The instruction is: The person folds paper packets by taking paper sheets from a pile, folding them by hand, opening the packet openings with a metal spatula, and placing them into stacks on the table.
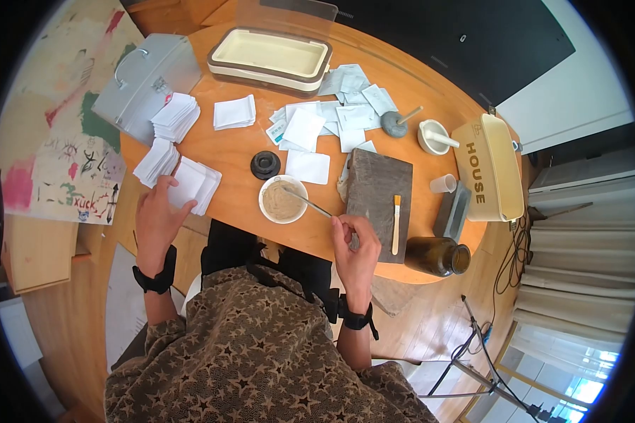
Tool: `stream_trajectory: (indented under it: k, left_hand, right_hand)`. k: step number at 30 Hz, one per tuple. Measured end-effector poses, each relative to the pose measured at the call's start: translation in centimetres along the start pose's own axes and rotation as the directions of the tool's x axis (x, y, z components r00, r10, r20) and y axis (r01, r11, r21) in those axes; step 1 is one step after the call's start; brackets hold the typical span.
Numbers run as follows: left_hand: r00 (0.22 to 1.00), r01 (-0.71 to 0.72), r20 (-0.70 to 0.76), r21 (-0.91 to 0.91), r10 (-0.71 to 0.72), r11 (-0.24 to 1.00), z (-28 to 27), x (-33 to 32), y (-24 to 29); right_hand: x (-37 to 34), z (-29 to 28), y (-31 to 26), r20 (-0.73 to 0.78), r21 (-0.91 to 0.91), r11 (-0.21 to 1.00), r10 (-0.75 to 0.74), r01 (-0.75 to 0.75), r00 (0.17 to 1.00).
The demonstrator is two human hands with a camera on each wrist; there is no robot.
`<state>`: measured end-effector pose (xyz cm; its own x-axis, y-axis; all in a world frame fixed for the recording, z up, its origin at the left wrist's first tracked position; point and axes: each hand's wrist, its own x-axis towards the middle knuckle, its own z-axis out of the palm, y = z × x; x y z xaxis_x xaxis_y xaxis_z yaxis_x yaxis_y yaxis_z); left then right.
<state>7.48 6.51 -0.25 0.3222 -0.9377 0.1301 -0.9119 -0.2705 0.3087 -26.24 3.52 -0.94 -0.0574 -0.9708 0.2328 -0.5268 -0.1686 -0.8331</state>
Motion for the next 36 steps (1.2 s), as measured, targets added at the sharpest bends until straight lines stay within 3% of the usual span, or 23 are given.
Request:
stream_trajectory:
  k: [8, 36]
  left_hand:
    - [0.999, -0.034, 0.032, -0.065, 0.036, 0.997, 2.3, -0.2, -0.4]
    - [0.995, -0.081, 0.048, -0.100, 0.086, 0.992, 2.1, 0.5, 0.1]
  right_hand:
    - [-0.1, 0.1, 0.3, 0.016, -0.030, 0.999, 0.037, -0.036, 0.999]
    - [0.0, 1.6, 1.5, 0.052, -0.083, 0.992, 0.097, -0.092, 0.994]
